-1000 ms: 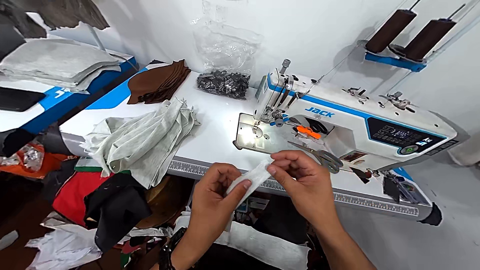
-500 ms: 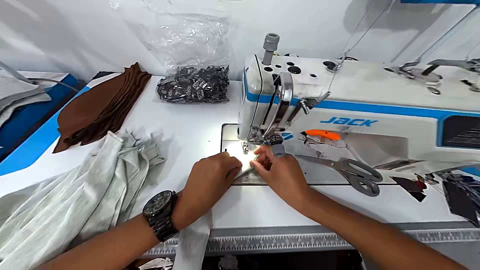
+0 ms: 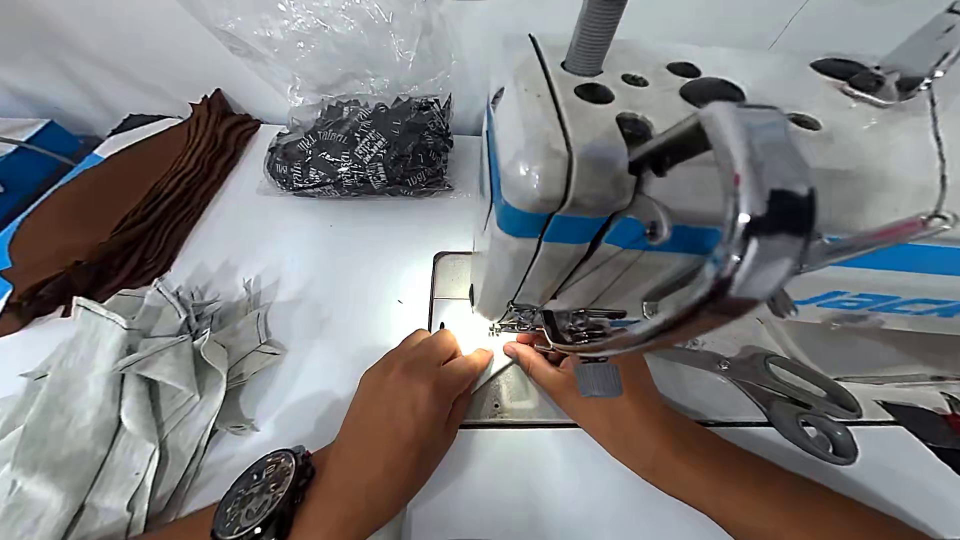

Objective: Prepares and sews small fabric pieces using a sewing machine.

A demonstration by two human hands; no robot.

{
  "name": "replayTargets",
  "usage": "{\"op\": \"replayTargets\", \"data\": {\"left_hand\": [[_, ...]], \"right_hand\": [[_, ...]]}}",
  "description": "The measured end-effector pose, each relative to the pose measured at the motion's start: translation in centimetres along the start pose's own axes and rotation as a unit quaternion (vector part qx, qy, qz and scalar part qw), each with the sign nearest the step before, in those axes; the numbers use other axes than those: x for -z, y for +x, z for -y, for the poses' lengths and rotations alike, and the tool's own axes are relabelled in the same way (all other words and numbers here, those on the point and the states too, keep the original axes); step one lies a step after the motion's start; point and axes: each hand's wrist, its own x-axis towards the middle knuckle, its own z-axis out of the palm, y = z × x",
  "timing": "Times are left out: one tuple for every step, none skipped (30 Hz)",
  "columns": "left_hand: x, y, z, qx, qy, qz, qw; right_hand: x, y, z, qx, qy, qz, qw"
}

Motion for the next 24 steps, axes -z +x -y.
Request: {"op": "replayTargets", "data": {"left_hand": [[-0.1, 0.0, 0.0, 0.0, 0.001, -0.003, 1.0], [-0.1, -0.1, -0.1, 0.001, 0.003, -0.006, 1.0], [-0.1, -0.1, -0.1, 0.001, 0.005, -0.009, 1.0], [-0.1, 0.0, -0.1, 0.001, 0.007, -0.012, 1.0], [-0.2, 0.0, -0.2, 0.0, 0.009, -0.014, 1.0], [-0.2, 0.0, -0.1, 0.001, 0.009, -0.016, 1.0], [-0.2, 0.1, -0.1, 0.002, 0.011, -0.017, 1.0], [-0.1, 0.1, -0.1, 0.002, 0.012, -0.019, 1.0], [-0.1, 0.2, -0.1, 0.003, 0.013, -0.019, 1.0], [-0.1, 0.2, -0.1, 0.003, 0.015, -0.02, 1.0], [-0.1, 0.2, 0.0, 0.004, 0.015, -0.02, 1.0], [-0.2, 0.2, 0.0, 0.005, 0.015, -0.021, 1.0], [-0.2, 0.2, 0.0, 0.005, 0.015, -0.022, 1.0], [-0.2, 0.2, 0.0, 0.006, 0.015, -0.022, 1.0], [-0.2, 0.2, -0.1, 0.006, 0.014, -0.02, 1.0], [-0.2, 0.2, -0.1, 0.006, 0.013, -0.021, 1.0], [-0.2, 0.1, -0.1, 0.007, 0.014, -0.02, 1.0], [-0.3, 0.1, -0.1, 0.007, 0.015, -0.019, 1.0], [-0.3, 0.1, -0.1, 0.007, 0.017, -0.019, 1.0], [-0.3, 0.2, -0.1, 0.006, 0.019, -0.019, 1.0], [-0.3, 0.2, -0.1, 0.005, 0.02, -0.02, 1.0], [-0.3, 0.2, -0.1, 0.005, 0.021, -0.021, 1.0], [-0.3, 0.2, -0.1, 0.006, 0.023, -0.022, 0.999], [-0.3, 0.2, -0.1, 0.006, 0.027, -0.022, 0.999]], "right_hand": [[0.0, 0.1, 0.0, -0.003, -0.01, 0.006, 1.0], [-0.1, 0.1, 0.0, -0.004, -0.017, 0.007, 1.0], [-0.1, 0.2, 0.0, -0.004, -0.021, 0.004, 1.0], [-0.2, 0.2, 0.0, -0.002, -0.023, 0.0, 1.0], [-0.3, 0.2, 0.1, -0.003, -0.022, -0.003, 1.0], [-0.3, 0.3, 0.1, -0.01, -0.017, 0.004, 1.0], [-0.4, 0.3, 0.1, -0.014, -0.018, 0.01, 1.0], [-0.5, 0.3, 0.1, -0.017, -0.022, 0.017, 0.999], [-0.4, 0.3, 0.2, -0.017, -0.026, 0.021, 0.999], [-0.4, 0.4, 0.2, -0.016, -0.028, 0.02, 0.999], [-0.4, 0.4, 0.2, -0.017, -0.028, 0.018, 0.999], [-0.4, 0.4, 0.3, -0.016, -0.029, 0.011, 0.999], [-0.4, 0.4, 0.3, -0.015, -0.028, 0.006, 0.999], [-0.2, 0.5, 0.4, -0.015, -0.025, 0.005, 1.0], [0.1, 0.6, 0.5, -0.017, -0.018, 0.011, 1.0], [0.5, 0.7, 0.7, -0.021, -0.006, 0.022, 1.0], [0.7, 0.7, 0.7, -0.023, 0.001, 0.028, 0.999], [0.8, 0.8, 0.8, -0.024, 0.002, 0.03, 0.999], [0.8, 0.8, 0.8, -0.023, 0.0, 0.026, 0.999], [0.9, 0.8, 0.8, -0.021, -0.007, 0.022, 1.0], [1.0, 0.8, 0.9, -0.017, -0.017, 0.022, 0.999], [1.1, 0.9, 1.0, -0.013, -0.029, 0.022, 0.999], [1.2, 1.0, 1.1, -0.008, -0.038, 0.022, 0.999], [1.4, 1.0, 1.1, -0.003, -0.043, 0.019, 0.999]]}}
